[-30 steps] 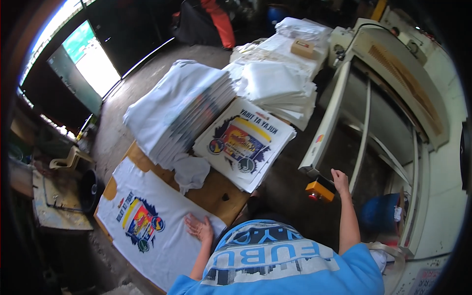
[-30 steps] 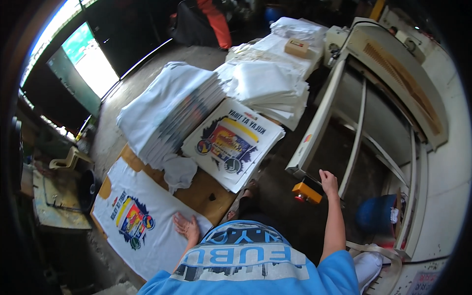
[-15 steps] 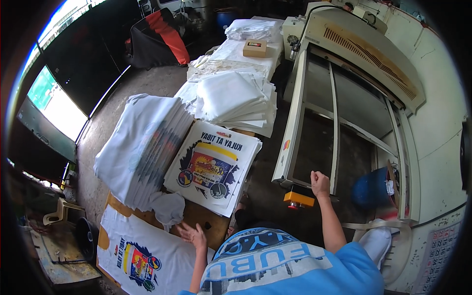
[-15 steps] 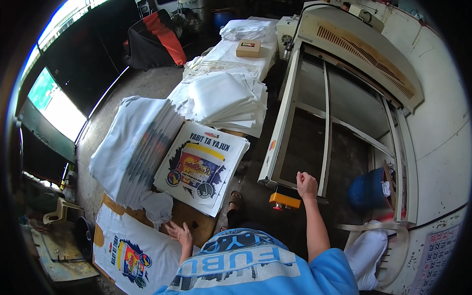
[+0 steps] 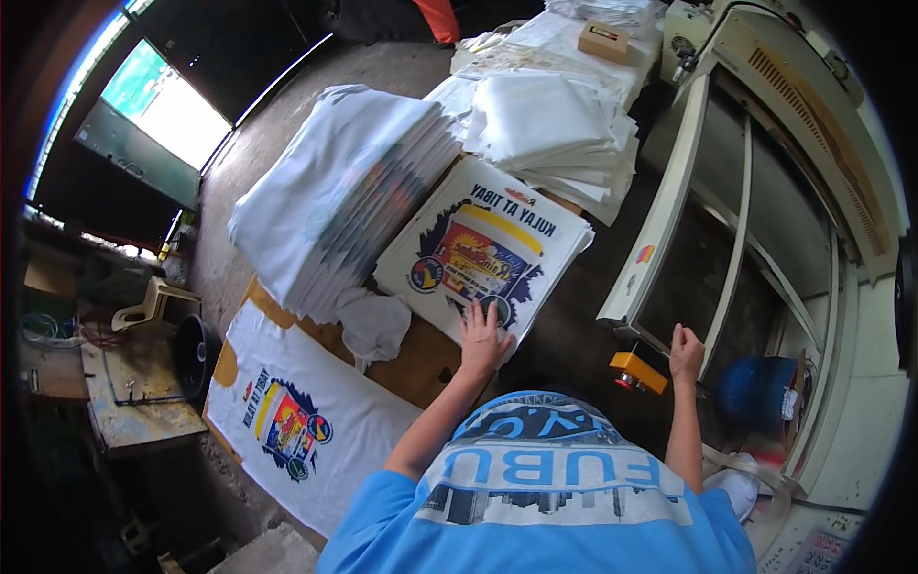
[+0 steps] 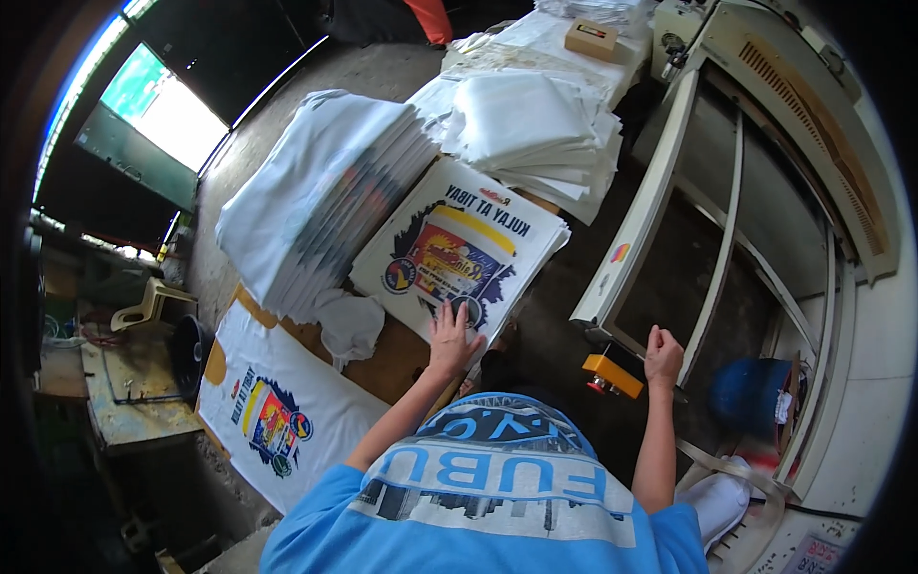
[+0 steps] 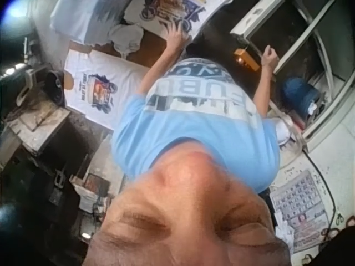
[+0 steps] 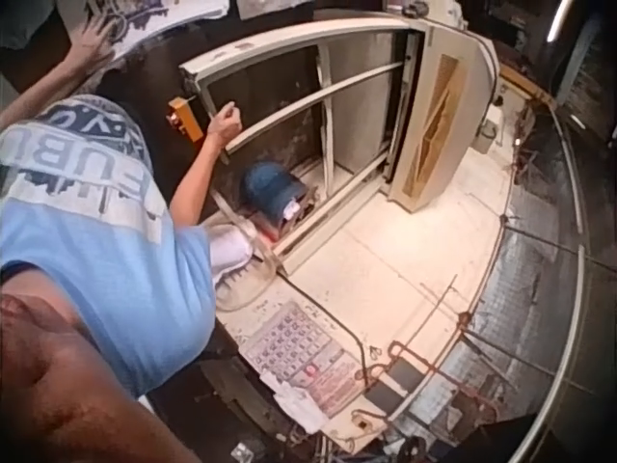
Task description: The recorder is preparing t-shirts and transfer sheets and loading them into a printing press.
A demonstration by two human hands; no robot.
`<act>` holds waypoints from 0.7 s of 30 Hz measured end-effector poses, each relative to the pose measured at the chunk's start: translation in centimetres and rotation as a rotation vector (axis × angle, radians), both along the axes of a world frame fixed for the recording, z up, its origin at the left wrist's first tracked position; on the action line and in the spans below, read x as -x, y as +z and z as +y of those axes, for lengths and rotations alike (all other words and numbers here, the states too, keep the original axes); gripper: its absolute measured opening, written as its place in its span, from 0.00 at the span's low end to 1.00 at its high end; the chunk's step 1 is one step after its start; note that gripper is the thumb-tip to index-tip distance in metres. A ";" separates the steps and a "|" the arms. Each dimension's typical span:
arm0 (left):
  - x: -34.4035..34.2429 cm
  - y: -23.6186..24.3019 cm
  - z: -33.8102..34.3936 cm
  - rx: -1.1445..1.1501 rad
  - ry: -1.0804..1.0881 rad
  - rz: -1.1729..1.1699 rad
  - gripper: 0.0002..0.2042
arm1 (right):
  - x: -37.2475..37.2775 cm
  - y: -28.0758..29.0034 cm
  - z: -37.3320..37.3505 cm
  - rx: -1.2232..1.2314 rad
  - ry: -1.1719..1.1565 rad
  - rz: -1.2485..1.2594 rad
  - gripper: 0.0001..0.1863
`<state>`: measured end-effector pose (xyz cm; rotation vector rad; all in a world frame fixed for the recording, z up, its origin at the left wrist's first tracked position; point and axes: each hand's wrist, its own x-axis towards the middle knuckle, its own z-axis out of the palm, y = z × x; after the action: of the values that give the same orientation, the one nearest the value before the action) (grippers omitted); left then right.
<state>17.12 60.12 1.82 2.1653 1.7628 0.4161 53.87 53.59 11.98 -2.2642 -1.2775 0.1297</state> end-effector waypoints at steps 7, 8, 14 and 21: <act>-0.5 3.3 -1.5 0.198 -0.122 0.191 0.47 | 0.5 -0.1 -0.1 -0.007 -0.006 -0.002 0.19; -0.5 3.8 -2.0 0.199 -0.131 0.165 0.42 | 0.4 -0.2 -0.2 -0.011 -0.006 -0.017 0.18; 1.7 4.4 -1.7 0.267 0.015 -0.538 0.11 | 0.5 -0.4 -0.5 -0.062 -0.007 -0.008 0.18; 9.5 8.1 -3.8 0.022 0.648 -1.370 0.11 | -0.3 -1.4 -0.6 -0.059 0.021 -0.055 0.18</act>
<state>7.61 56.32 9.95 0.6805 1.4088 1.5165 54.21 53.03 10.55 -2.2182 -1.3161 0.0374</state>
